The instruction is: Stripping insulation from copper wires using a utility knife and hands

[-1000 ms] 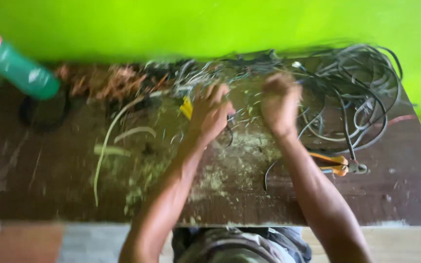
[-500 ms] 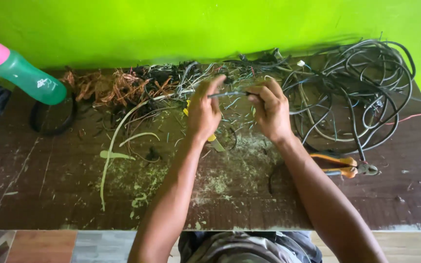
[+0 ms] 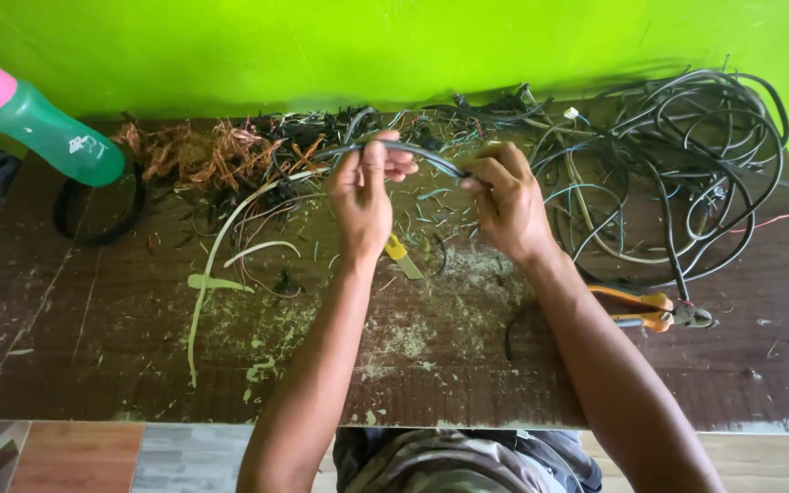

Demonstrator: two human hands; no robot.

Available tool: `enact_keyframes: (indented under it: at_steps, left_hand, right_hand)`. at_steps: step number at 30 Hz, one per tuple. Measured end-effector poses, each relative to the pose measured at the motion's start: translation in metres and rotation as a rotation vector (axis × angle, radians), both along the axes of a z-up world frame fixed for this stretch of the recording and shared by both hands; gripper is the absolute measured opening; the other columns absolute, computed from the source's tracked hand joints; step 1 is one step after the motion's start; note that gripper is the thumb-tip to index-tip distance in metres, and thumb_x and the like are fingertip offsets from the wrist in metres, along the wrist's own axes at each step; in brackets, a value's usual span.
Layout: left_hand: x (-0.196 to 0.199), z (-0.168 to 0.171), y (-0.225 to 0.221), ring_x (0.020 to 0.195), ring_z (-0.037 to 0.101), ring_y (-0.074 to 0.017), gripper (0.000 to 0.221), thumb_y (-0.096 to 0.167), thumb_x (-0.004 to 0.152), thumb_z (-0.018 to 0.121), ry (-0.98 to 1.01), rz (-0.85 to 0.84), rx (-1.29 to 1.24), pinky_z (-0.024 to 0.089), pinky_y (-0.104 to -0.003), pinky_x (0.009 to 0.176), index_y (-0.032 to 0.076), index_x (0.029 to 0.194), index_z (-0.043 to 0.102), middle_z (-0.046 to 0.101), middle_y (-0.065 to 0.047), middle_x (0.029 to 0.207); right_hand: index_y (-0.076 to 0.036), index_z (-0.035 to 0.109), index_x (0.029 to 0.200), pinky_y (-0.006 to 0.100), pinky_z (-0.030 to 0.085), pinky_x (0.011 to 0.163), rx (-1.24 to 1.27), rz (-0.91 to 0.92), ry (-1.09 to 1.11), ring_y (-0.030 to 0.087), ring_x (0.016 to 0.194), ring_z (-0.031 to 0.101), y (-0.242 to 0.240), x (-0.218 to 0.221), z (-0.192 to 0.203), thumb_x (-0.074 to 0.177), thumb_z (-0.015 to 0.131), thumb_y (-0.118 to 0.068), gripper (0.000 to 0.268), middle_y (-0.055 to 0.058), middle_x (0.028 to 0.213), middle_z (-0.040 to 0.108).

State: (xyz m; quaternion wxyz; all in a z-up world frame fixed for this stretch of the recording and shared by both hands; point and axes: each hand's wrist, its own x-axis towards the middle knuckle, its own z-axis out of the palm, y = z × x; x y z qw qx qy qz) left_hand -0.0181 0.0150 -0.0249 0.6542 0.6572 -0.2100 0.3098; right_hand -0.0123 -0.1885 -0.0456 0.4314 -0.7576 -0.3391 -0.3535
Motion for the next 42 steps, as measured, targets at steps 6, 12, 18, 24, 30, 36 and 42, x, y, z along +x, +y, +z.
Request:
enact_keyframes:
  at_steps: [6, 12, 18, 24, 30, 36, 42]
  left_hand:
    - [-0.021, 0.011, -0.017, 0.102, 0.071, -0.0354, 0.043, 0.033, 0.107, 0.056, 0.169, -0.263, 0.262, 0.058, -0.051, 0.094, -0.003, 0.131, 0.057, 0.068, -0.026, 0.112]
    - [-0.014, -0.009, -0.032, 0.081, 0.063, -0.0200, 0.021, 0.015, 0.111, 0.044, 0.168, -0.085, 0.271, 0.053, -0.037, 0.075, 0.008, 0.114, 0.064, 0.065, -0.011, 0.093]
    - [-0.020, -0.006, -0.056, 0.061, 0.033, -0.0077, 0.024, 0.018, 0.110, 0.038, 0.205, -0.231, 0.112, 0.027, -0.024, 0.048, 0.011, 0.101, 0.059, 0.045, 0.003, 0.077]
    - [-0.080, 0.069, -0.098, 0.046, 0.045, -0.0120, 0.127, 0.088, 0.067, 0.001, 0.683, -0.230, 0.448, 0.045, -0.044, 0.045, 0.001, 0.152, 0.037, 0.067, -0.025, 0.129]
    - [-0.072, 0.037, -0.127, 0.047, 0.030, -0.0110, 0.063, 0.072, 0.086, 0.041, 0.613, -0.008, 0.162, 0.029, -0.032, 0.045, 0.015, 0.058, 0.037, 0.031, 0.004, 0.052]
    - [-0.070, 0.014, -0.127, 0.045, 0.025, -0.0089, 0.038, 0.022, 0.104, 0.046, 0.386, -0.057, 0.007, 0.020, -0.030, 0.040, 0.013, 0.067, 0.046, 0.033, 0.005, 0.054]
    - [-0.077, 0.003, -0.129, 0.044, 0.020, -0.0068, 0.046, 0.032, 0.105, 0.039, 0.389, -0.051, 0.043, 0.016, -0.029, 0.040, 0.019, 0.060, 0.036, 0.027, 0.008, 0.052]
  right_hand:
    - [0.001, 0.074, 0.105, 0.047, 0.055, 0.077, 0.057, -0.060, 0.020, 0.041, 0.087, 0.068, 0.002, -0.001, 0.000, 0.097, 0.073, -0.003, 0.008, 0.018, 0.098, 0.066]
    - [0.000, 0.070, 0.107, 0.049, 0.052, 0.072, 0.087, -0.006, 0.223, 0.043, 0.084, 0.070, 0.004, -0.011, 0.024, 0.101, 0.062, 0.002, 0.010, 0.019, 0.093, 0.071]
    - [-0.002, 0.063, 0.096, 0.022, 0.030, 0.037, 0.269, -0.088, 0.326, 0.009, 0.050, 0.038, 0.000, 0.008, 0.072, 0.104, 0.059, -0.011, 0.013, 0.006, 0.078, 0.062]
    - [-0.011, 0.064, 0.072, 0.024, 0.033, 0.052, 0.835, -0.326, 0.907, 0.006, 0.049, 0.040, -0.023, 0.039, 0.115, 0.091, 0.062, -0.041, 0.036, -0.006, 0.055, 0.040]
    - [-0.021, 0.051, 0.049, 0.027, 0.026, 0.030, 0.143, -0.895, 0.122, 0.007, 0.034, 0.027, -0.031, 0.091, 0.074, 0.094, 0.081, -0.025, 0.054, -0.009, 0.043, 0.041]
    - [-0.025, 0.054, 0.049, 0.025, 0.021, 0.026, 0.078, -0.960, -0.024, 0.003, 0.031, 0.028, -0.028, 0.115, 0.056, 0.081, 0.072, -0.015, 0.038, -0.012, 0.041, 0.044]
    - [-0.020, 0.061, 0.055, 0.027, 0.030, 0.025, 0.044, -1.059, 0.207, 0.005, 0.034, 0.037, -0.048, 0.164, 0.029, 0.082, 0.067, -0.021, 0.028, -0.006, 0.044, 0.054]
